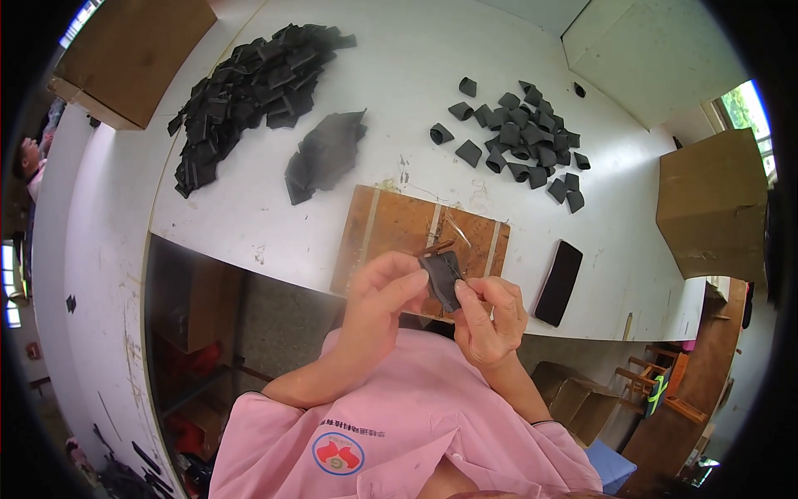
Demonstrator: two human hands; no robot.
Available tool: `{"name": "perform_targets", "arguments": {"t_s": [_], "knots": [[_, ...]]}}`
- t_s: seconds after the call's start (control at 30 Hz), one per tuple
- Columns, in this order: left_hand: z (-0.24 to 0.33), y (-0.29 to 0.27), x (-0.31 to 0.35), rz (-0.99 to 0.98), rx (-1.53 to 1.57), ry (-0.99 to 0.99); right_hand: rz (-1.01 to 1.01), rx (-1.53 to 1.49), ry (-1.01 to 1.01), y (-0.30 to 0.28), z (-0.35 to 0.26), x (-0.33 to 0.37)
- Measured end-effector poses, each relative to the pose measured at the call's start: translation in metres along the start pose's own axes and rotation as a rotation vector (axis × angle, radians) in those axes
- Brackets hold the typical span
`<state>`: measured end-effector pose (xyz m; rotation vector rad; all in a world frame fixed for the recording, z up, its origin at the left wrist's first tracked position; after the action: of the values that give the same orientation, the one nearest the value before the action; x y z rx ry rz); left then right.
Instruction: Using a thin needle tool to clean or remove flash from small black rubber components at a workbench.
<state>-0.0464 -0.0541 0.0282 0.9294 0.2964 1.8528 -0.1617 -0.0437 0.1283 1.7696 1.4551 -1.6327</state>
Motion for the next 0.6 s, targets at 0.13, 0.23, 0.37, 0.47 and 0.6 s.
{"name": "perform_targets", "arguments": {"t_s": [0.13,0.23,0.37,0.47,0.6], "knots": [[0.001,-0.003,-0.005,0.056,-0.061,-0.024,-0.020,0.022,-0.103,0.002,-0.007,0.004],[0.000,-0.008,-0.008,0.079,-0.174,-0.018,-0.054,0.030,-0.109,0.005,-0.006,0.006],[0.001,-0.011,-0.010,0.057,-0.241,-0.003,-0.098,0.046,-0.119,0.011,-0.008,0.008],[-0.003,-0.015,-0.011,0.083,-0.210,-0.027,-0.126,0.026,-0.097,0.012,-0.007,0.009],[0.009,-0.010,-0.008,0.107,-0.371,0.186,-0.158,-0.177,0.254,0.017,0.012,-0.005]]}}
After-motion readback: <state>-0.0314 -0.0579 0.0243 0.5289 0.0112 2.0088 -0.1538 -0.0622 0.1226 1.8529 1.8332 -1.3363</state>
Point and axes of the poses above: each hand's wrist, its own x-axis away from the middle knuckle, its own y-axis out of the palm, z = x × y, the point moved 10 cm from there along -x, towards the middle knuckle, and after that the axes turned 14 degrees about z, right-handed, at the moved point
